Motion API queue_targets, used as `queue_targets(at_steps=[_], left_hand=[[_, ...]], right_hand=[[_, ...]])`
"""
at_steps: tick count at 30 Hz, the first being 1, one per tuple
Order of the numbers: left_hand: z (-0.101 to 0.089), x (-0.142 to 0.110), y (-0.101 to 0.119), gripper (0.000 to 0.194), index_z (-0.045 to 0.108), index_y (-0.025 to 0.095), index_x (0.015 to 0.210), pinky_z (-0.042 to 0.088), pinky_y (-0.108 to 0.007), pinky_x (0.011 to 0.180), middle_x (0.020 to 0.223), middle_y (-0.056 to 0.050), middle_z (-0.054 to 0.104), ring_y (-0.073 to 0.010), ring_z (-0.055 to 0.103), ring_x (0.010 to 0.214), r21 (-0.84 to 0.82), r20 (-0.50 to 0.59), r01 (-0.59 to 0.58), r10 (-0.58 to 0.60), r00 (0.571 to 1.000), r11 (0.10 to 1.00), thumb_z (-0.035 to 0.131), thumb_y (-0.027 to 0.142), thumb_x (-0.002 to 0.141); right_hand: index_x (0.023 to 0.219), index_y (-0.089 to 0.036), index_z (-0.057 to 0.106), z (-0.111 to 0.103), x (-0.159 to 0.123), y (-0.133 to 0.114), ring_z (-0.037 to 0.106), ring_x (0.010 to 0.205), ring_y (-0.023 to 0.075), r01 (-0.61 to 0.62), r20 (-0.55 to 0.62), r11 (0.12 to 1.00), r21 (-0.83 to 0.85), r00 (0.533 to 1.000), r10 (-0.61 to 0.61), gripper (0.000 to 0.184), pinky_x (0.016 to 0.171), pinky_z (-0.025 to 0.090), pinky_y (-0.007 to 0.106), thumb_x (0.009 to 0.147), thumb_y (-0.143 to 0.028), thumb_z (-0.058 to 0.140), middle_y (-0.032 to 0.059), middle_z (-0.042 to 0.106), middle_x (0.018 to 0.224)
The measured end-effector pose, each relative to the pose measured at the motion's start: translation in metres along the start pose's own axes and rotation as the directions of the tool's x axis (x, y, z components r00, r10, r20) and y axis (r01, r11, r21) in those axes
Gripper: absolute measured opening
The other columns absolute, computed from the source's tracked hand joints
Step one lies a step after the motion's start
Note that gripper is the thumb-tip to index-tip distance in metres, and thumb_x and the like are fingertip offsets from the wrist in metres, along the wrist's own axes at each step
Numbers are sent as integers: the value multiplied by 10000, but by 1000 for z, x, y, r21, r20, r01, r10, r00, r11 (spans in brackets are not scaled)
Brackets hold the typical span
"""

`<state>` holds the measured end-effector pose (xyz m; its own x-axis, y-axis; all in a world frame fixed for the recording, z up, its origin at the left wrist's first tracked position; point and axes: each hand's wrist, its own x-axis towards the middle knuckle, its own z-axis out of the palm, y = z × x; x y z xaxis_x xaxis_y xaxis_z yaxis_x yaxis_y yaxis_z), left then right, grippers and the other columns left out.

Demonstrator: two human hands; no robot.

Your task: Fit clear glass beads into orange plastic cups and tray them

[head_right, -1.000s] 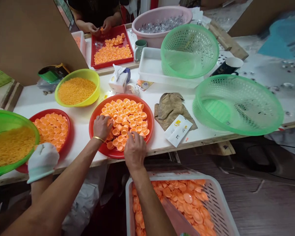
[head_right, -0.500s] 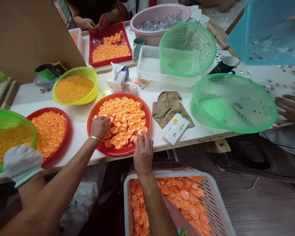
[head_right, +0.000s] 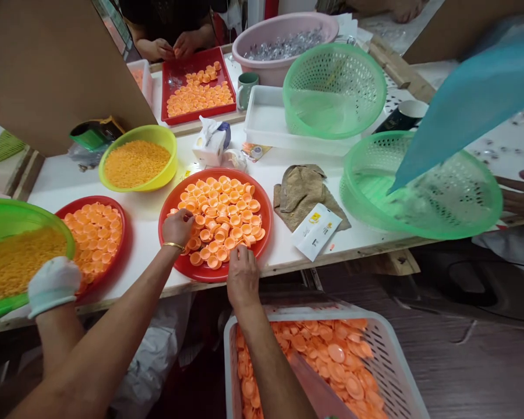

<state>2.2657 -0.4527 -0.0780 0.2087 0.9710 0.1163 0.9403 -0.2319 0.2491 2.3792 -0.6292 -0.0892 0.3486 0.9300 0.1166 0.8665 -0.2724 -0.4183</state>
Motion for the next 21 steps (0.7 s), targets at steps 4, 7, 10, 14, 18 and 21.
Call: queue_targets(at_steps=[4,7,10,14,18,21], left_hand=[[0,-2,1,141,647,196,873,407,-346,682,883,-112,649,-272,578,876,-1,-16,-41,41,999,999,522,205,809],[-6,-8,3,193,643,180,930,421,-362,775,903,-117,621,-261,563,917,-45,-27,-85,83,996,995,465,210,862],[-9,-17,10,213,640,199,1019,434,-331,816,916,-80,612,-221,563,909,-130,12,-185,188,982,974,501,270,874],[-2,-26,24,198,673,238,988,439,-339,837,928,-67,600,-234,545,949,-233,85,-281,307,948,931,611,251,801],[5,-29,31,129,683,234,837,440,-359,843,876,-64,599,-243,547,943,-347,101,-240,291,951,907,624,160,750],[5,-31,31,99,672,230,811,459,-341,802,844,-37,607,-201,573,833,-463,82,-130,189,979,877,628,179,739]], right_hand=[[892,-147,612,4,0,3,527,882,211,-16,2,1000,-10,1000,16,113,785,439,314,861,-87,521,96,599,979],[917,-151,627,5,-8,7,528,945,219,19,-29,1000,7,999,-18,84,810,430,321,867,-147,559,102,607,1082],[968,-168,642,3,-11,7,523,975,229,23,-71,1000,0,997,-23,125,818,411,337,877,-175,556,95,609,1137],[1065,-190,624,-8,11,-3,504,1032,233,0,-110,999,38,994,4,201,852,378,357,883,-235,553,94,597,1167],[1171,-188,569,-12,51,-11,445,1109,263,15,-47,1000,3,999,-15,299,885,324,409,877,-240,552,115,589,1199],[1077,-183,604,-8,71,-11,459,1033,257,32,9,999,-14,999,-32,212,851,313,403,883,-198,519,101,641,1026]])
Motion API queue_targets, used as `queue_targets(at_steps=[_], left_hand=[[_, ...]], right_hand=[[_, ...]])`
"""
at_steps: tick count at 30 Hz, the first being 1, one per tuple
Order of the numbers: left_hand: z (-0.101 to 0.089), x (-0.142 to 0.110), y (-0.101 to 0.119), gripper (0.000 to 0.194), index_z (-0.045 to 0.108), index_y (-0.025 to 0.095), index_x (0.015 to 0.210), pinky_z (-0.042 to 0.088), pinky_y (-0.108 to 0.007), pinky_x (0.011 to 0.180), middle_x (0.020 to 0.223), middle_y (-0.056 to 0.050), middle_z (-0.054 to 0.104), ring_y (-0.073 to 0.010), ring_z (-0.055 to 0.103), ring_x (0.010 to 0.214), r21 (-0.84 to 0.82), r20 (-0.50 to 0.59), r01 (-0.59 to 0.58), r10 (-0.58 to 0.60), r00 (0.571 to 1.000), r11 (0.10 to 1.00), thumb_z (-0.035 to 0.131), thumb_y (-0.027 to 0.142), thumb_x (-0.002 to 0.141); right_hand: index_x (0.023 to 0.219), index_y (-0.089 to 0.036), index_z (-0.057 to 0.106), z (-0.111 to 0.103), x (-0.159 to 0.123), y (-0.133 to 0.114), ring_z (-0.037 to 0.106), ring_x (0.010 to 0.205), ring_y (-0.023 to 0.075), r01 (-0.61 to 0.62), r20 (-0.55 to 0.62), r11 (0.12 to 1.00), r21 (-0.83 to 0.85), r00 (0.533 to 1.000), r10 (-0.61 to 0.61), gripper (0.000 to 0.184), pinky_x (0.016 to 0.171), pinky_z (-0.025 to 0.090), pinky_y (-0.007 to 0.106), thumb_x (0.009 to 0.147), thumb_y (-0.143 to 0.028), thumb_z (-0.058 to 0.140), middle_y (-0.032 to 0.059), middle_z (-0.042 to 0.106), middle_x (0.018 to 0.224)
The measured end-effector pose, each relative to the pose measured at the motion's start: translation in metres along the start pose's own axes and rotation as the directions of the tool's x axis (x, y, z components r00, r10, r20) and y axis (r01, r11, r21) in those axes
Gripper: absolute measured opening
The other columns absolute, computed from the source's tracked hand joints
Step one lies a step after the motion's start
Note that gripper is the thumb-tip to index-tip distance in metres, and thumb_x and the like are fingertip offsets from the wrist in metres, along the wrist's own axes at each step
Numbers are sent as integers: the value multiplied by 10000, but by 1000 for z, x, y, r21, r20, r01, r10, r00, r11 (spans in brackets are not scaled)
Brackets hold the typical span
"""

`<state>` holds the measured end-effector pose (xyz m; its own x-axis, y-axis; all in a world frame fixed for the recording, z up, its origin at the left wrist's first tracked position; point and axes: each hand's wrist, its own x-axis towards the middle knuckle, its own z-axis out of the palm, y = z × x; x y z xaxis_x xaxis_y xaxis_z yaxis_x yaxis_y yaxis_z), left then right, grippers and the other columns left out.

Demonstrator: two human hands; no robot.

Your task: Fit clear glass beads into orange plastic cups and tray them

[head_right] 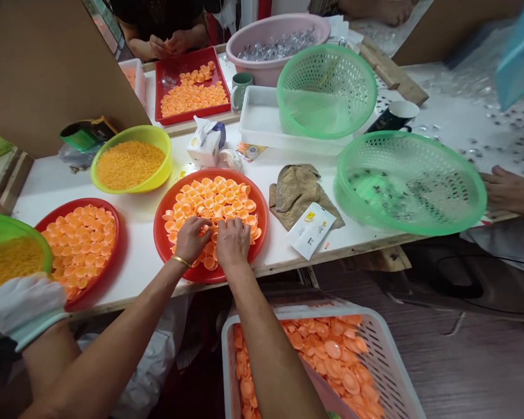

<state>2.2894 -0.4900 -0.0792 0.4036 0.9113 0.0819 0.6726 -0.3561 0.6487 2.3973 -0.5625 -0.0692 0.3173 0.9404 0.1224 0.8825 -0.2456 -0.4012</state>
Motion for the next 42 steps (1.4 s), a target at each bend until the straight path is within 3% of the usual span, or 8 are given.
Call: queue_targets(at_steps=[11,20,26,30,32,36,38,42], left_hand=[[-12,-2,1,360,613,118,1033,521,-257,530,845,-65,661,-140,658,595,-618,-47,344,-470,881,707,594,316,734],[-12,-19,25,291,661,157,962,536,-258,545,859,-36,648,-123,626,614,-651,-19,333,-453,891,682,654,300,710],[11,-86,65,187,676,215,951,494,-296,661,828,-42,630,-150,580,701,-429,143,158,-106,984,890,578,304,820],[44,-151,78,158,710,236,887,480,-300,689,838,-57,645,-174,601,752,-338,521,52,141,842,940,573,224,809],[53,-162,79,183,709,231,916,485,-283,702,875,-60,646,-167,611,758,-338,579,15,195,792,941,592,181,784],[45,-123,75,186,666,178,983,470,-285,773,930,-77,622,-176,594,848,-50,265,-67,78,961,996,529,219,863],[38,-90,72,212,653,177,1018,455,-313,803,960,-86,609,-207,575,917,232,172,-94,55,984,968,515,263,881],[33,-49,67,194,690,165,912,434,-333,763,935,-98,617,-238,574,912,359,179,-93,29,983,929,522,251,866]], right_hand=[[938,-200,631,5,5,6,470,996,235,8,-26,988,152,1000,-5,128,839,327,369,861,-182,531,73,641,977],[915,-174,609,-14,3,15,599,889,162,-170,-59,859,482,972,226,163,795,463,269,845,-167,462,47,672,941],[898,-174,628,-53,-89,52,645,843,198,-361,105,514,778,882,460,251,776,509,316,767,-379,562,82,693,909],[855,-221,653,-58,-193,96,660,853,242,-634,208,532,561,730,651,284,768,515,354,699,-443,569,88,702,917],[779,-242,650,-48,-244,113,664,741,245,-723,245,553,415,674,697,243,696,523,363,673,-423,529,84,698,860],[673,-243,619,-18,-320,124,653,743,248,-710,337,687,154,691,639,195,673,499,350,726,-315,446,96,672,783],[698,-222,625,-8,-333,118,653,804,249,-658,382,753,33,704,598,195,691,484,336,732,-226,433,104,674,801],[844,-186,645,-14,-299,93,647,830,223,-554,333,830,66,796,505,263,729,484,324,845,-214,383,100,672,873]])
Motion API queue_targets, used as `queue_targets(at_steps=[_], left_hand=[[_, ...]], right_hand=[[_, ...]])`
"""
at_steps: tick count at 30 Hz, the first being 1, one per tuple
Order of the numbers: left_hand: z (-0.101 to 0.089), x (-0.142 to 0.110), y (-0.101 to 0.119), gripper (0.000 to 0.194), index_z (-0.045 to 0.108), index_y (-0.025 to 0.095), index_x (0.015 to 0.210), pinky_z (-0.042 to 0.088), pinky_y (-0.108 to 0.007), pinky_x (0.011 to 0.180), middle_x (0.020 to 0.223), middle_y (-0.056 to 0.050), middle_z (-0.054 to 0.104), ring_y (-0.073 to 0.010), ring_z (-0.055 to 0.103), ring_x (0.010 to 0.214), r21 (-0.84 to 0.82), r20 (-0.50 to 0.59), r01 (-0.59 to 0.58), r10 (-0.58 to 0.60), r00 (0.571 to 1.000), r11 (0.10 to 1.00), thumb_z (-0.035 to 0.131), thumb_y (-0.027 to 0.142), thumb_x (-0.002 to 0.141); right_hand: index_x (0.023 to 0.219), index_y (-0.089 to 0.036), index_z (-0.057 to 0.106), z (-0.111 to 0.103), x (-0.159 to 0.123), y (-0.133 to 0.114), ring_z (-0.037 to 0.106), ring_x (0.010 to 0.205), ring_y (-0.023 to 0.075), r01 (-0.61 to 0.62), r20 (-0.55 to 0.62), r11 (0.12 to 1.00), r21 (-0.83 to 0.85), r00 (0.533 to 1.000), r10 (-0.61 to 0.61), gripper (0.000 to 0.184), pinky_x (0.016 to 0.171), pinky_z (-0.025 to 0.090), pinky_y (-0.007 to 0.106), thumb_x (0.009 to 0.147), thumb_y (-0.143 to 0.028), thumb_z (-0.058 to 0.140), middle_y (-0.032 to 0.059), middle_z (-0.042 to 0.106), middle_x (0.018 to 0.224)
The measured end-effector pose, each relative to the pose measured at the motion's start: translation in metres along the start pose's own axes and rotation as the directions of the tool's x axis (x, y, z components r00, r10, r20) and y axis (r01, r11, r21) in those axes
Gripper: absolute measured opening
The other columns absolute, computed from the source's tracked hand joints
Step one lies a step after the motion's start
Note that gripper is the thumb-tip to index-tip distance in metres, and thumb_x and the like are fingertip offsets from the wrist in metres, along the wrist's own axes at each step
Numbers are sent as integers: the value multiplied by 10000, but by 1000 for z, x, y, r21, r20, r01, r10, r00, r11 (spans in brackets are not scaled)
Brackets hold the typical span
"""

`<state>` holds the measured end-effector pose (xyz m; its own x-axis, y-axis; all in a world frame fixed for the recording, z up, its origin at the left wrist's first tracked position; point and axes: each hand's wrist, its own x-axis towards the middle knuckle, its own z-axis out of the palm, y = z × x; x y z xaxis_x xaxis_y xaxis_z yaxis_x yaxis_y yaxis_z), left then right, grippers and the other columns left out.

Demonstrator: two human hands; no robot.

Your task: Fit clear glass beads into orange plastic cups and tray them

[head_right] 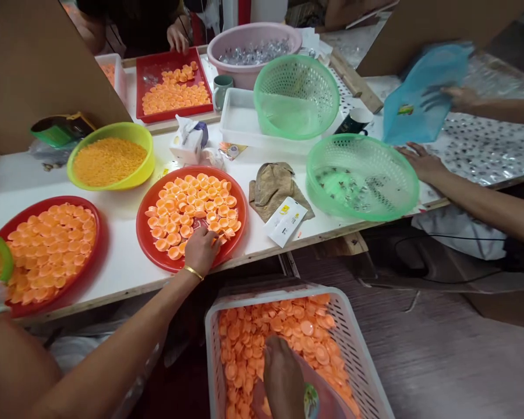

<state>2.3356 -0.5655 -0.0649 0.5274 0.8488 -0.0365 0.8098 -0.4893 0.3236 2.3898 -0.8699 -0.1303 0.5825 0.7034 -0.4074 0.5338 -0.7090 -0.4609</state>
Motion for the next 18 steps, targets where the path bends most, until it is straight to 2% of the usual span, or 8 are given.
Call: queue_targets(at_steps=[2,4,5,7,10,13,15,18], left_hand=[[2,6,-2,222,703,173,834,423,-313,686,889,-86,625,-219,589,844,18,19,20,-20,1000,1000,501,256,874],[4,8,-4,245,707,183,778,396,-302,611,839,-74,631,-206,596,773,31,38,41,-42,998,999,498,269,873],[5,9,-4,243,706,188,753,380,-299,584,815,-69,633,-205,596,747,37,49,46,-47,998,998,507,270,866],[6,10,-3,213,703,194,752,356,-299,558,801,-64,640,-210,597,732,52,55,49,-52,997,997,527,263,851],[6,9,-2,182,684,192,887,358,-302,577,858,-74,646,-225,598,784,76,12,57,-58,998,995,516,258,862],[10,0,-2,196,656,200,949,382,-293,635,888,-70,638,-205,587,816,78,-22,24,-22,1000,997,480,265,893],[14,-10,-4,190,667,213,906,391,-286,658,855,-60,629,-193,580,806,69,-17,-17,18,1000,997,482,257,896],[17,-21,-12,188,683,221,914,405,-275,656,816,-52,613,-185,577,780,29,-29,-42,43,999,999,500,259,893]], right_hand=[[955,-188,627,-17,22,-36,635,861,202,146,-173,984,102,977,-127,278,759,492,315,909,-281,369,91,656,954],[1017,-180,606,-35,51,-73,610,946,206,324,-360,937,131,896,-260,258,842,483,332,929,-293,391,95,641,1004],[1031,-174,600,-43,67,-91,597,976,207,383,-426,915,122,853,-301,244,869,476,336,932,-278,404,97,631,1025],[1071,-157,593,-55,99,-121,582,985,212,417,-474,907,59,811,-343,225,882,465,347,923,-229,439,99,624,1037],[1092,-145,598,-62,140,-153,577,946,227,331,-447,942,-60,835,-322,223,826,460,347,886,-197,532,101,621,1049],[1055,-147,617,-60,165,-172,567,922,243,241,-403,957,-159,869,-286,212,756,442,342,867,-240,586,107,613,1048],[1017,-142,622,-56,174,-179,558,916,247,232,-381,952,-202,876,-294,197,735,424,336,859,-258,602,105,609,1023],[978,-139,610,-52,179,-185,547,913,233,288,-364,929,-231,860,-357,168,739,400,321,848,-245,620,87,605,987]])
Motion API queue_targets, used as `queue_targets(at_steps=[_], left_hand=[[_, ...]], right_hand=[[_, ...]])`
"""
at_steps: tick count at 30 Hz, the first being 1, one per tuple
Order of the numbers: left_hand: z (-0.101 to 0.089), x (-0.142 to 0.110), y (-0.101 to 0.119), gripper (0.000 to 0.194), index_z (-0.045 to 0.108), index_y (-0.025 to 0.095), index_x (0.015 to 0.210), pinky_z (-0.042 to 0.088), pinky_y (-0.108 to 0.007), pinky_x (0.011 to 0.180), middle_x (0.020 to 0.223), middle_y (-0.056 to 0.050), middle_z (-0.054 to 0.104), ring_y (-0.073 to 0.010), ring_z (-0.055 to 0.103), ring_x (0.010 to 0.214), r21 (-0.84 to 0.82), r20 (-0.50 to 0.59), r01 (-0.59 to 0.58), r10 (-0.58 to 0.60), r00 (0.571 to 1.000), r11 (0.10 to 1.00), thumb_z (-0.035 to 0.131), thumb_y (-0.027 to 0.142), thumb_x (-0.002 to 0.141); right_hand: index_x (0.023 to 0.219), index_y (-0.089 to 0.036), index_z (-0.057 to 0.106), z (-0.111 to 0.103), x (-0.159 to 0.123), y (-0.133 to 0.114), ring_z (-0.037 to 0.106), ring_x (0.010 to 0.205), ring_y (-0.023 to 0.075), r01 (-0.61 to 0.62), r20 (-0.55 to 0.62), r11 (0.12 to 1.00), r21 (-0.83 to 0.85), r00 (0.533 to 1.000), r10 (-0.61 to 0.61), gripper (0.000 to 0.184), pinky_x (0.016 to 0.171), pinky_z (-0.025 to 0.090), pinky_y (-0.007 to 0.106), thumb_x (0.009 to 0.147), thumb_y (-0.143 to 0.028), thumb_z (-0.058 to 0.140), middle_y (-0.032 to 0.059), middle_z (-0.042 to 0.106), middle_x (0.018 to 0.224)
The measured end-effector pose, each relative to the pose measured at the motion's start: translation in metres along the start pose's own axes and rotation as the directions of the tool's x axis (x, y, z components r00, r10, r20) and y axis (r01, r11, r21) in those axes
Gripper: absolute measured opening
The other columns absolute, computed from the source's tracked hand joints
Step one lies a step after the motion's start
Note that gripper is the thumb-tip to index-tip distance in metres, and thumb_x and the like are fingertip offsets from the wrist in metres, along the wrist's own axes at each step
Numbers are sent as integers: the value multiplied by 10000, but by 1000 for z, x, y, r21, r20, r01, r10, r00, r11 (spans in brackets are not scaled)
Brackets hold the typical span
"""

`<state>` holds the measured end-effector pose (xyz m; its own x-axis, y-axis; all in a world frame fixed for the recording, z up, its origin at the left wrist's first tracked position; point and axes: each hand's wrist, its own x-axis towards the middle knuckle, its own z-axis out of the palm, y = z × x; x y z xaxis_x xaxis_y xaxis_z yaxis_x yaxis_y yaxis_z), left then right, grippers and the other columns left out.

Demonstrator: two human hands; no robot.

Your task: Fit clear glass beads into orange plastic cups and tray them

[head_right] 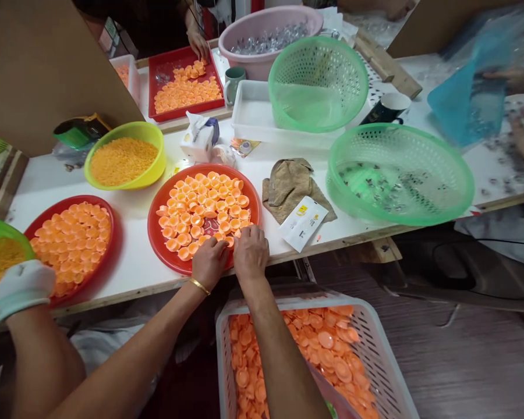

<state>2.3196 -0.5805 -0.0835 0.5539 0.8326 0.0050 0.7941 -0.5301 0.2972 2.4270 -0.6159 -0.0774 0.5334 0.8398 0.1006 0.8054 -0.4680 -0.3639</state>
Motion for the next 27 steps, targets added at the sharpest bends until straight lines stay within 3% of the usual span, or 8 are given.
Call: queue_targets(at_steps=[4,8,13,18,22,25,27], left_hand=[[-6,4,-18,201,682,208,982,428,-252,639,815,-41,601,-155,586,730,-85,-62,23,-29,998,996,507,255,894],[-15,28,-28,182,693,192,929,434,-265,637,824,-48,601,-165,588,733,-132,-113,18,-33,993,991,520,207,874],[-10,49,-15,168,704,210,914,442,-285,682,856,-57,597,-187,582,804,-147,-122,-65,47,991,987,547,204,855],[-4,42,-9,146,711,196,833,448,-281,653,784,-50,584,-175,572,735,-133,-118,-89,73,990,987,565,187,841],[-17,45,-39,200,692,201,958,462,-272,688,856,-50,583,-165,580,777,-103,-195,-22,1,981,994,516,183,867],[-31,62,-65,251,657,166,1054,458,-331,757,934,-94,559,-217,558,878,-37,-265,48,-56,963,998,483,203,878],[-36,75,-73,258,647,182,1080,448,-340,784,965,-97,553,-228,538,925,5,-260,28,-26,965,1000,494,232,878]], right_hand=[[904,-173,605,1,-5,-1,535,866,212,103,8,994,-26,995,-103,57,722,356,322,877,-187,556,57,617,924],[902,-193,615,-2,-10,3,530,866,208,115,9,993,-9,993,-115,82,718,331,327,881,-165,541,42,641,899],[1068,-180,605,-6,6,7,514,960,226,48,-84,999,3,995,-48,208,755,340,331,862,-179,575,62,648,1067],[913,-169,655,-2,16,7,523,922,249,92,-12,995,-28,996,-92,109,733,350,352,859,-212,570,68,686,945],[1117,-189,613,7,12,18,507,1058,247,21,-191,997,71,982,-7,254,839,377,371,887,-239,516,82,630,1180],[1201,-168,571,20,14,31,461,1172,259,-86,-329,983,162,934,136,331,942,370,411,920,-269,429,116,550,1297],[1224,-141,555,29,17,38,451,1203,259,-118,-362,968,221,912,193,364,981,365,428,930,-259,375,144,528,1313]])
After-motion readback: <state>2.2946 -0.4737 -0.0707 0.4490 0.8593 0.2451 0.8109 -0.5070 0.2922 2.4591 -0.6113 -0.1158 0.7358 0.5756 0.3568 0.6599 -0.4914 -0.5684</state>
